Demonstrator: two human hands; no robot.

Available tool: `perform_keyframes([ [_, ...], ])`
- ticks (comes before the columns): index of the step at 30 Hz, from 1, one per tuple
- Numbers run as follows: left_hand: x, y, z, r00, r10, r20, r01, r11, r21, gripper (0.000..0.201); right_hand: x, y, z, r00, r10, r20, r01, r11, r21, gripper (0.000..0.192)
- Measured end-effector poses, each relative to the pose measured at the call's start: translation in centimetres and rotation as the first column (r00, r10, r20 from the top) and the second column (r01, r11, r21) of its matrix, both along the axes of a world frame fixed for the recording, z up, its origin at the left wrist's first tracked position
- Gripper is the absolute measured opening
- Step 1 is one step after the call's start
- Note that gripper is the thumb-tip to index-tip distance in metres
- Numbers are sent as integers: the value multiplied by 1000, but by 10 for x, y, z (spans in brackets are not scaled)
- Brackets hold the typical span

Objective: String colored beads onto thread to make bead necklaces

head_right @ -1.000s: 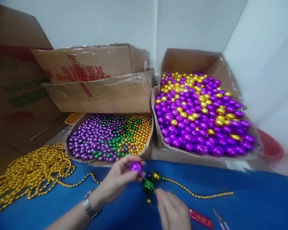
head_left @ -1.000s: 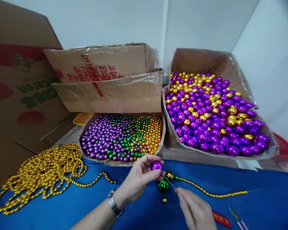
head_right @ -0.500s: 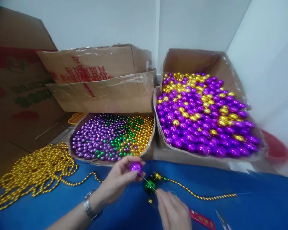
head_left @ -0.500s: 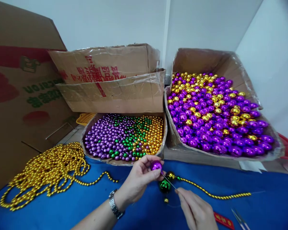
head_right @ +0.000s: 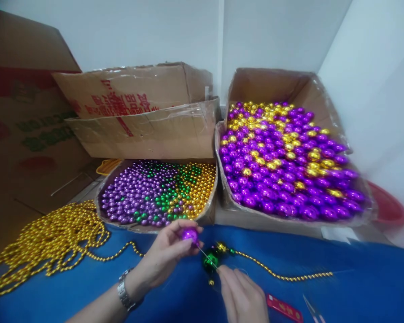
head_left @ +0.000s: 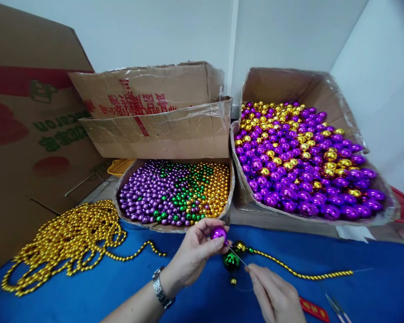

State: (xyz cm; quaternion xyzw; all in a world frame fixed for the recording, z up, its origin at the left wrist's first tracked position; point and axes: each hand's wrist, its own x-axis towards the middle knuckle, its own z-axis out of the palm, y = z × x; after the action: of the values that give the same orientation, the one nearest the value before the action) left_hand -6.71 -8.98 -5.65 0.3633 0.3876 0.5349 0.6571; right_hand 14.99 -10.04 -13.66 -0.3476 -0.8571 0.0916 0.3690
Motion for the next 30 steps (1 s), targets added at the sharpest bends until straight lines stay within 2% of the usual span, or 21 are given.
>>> perform_keyframes([
  [3, 4, -2, -3, 1000, -17, -14, 17, 1000, 18, 29, -6, -1, 7, 999, -11, -43, 12, 1000, 20, 22],
  [6, 4, -4, -1, 989, -113, -100, 119, 991, 55, 34, -10, 0, 13, 997, -20, -75, 21, 1000, 21, 22],
  [8, -6, 0, 4, 947, -157, -279, 189, 978, 93, 38, -9, 1, 15, 996, -32, -86, 36, 998, 43, 21],
  [9, -15, 4, 8, 903, -120, -413, 190, 973, 130, 37, -7, 2, 15, 995, -41, -92, 47, 997, 56, 21],
  [10, -26, 9, 11, 825, -42, -564, 175, 967, 184, 35, -4, 3, 15, 994, -50, -94, 56, 996, 63, 20],
  [11, -39, 16, 14, 702, 84, -707, 145, 955, 257, 31, -2, 3, 14, 994, -59, -97, 65, 996, 61, 20],
  [13, -65, 30, 17, 330, 306, -893, 166, 912, 374, 27, 3, 3, 13, 993, -76, -96, 79, 996, 32, 20],
  [14, -77, 37, 17, 125, 357, -926, 206, 904, 376, 26, 5, 3, 11, 992, -80, -95, 83, 996, 22, 20],
  [15, -87, 42, 17, -60, 368, -928, 246, 907, 343, 25, 5, 2, 10, 992, -82, -98, 84, 996, 20, 20],
  [16, -94, 47, 15, -202, 358, -912, 271, 915, 299, 23, 5, 2, 9, 991, -82, -102, 85, 996, 24, 20],
  [17, -100, 50, 13, -297, 340, -892, 284, 924, 258, 21, 5, 1, 8, 991, -83, -106, 87, 996, 30, 20],
  [18, -103, 53, 11, -351, 325, -878, 289, 930, 229, 19, 4, 1, 7, 991, -84, -109, 88, 996, 32, 20],
  [19, -104, 54, 8, -372, 316, -873, 289, 933, 215, 17, 3, 1, 6, 990, -89, -113, 93, 995, 30, 20],
  [22, -102, 57, 1, -355, 310, -882, 273, 937, 219, 16, 0, 1, 7, 988, -99, -117, 100, 995, 2, 20],
  [26, -95, 59, 1, -296, 327, -897, 236, 935, 264, 18, 1, 1, 9, 991, -89, -100, 85, 996, -38, 20],
  [27, -91, 58, 3, -254, 332, -908, 225, 934, 279, 18, 1, 1, 10, 992, -89, -95, 85, 995, -41, 20],
  [28, -86, 56, 5, -146, 322, -935, 196, 936, 292, 19, 1, 1, 10, 992, -88, -93, 85, 996, -40, 20],
  [29, -80, 54, 7, 47, 290, -956, 146, 945, 294, 21, 0, 0, 10, 991, -90, -95, 87, 995, -39, 21],
  [30, -74, 50, 9, 313, 236, -920, 78, 959, 272, 23, 0, 0, 10, 991, -90, -96, 86, 995, -40, 21],
])
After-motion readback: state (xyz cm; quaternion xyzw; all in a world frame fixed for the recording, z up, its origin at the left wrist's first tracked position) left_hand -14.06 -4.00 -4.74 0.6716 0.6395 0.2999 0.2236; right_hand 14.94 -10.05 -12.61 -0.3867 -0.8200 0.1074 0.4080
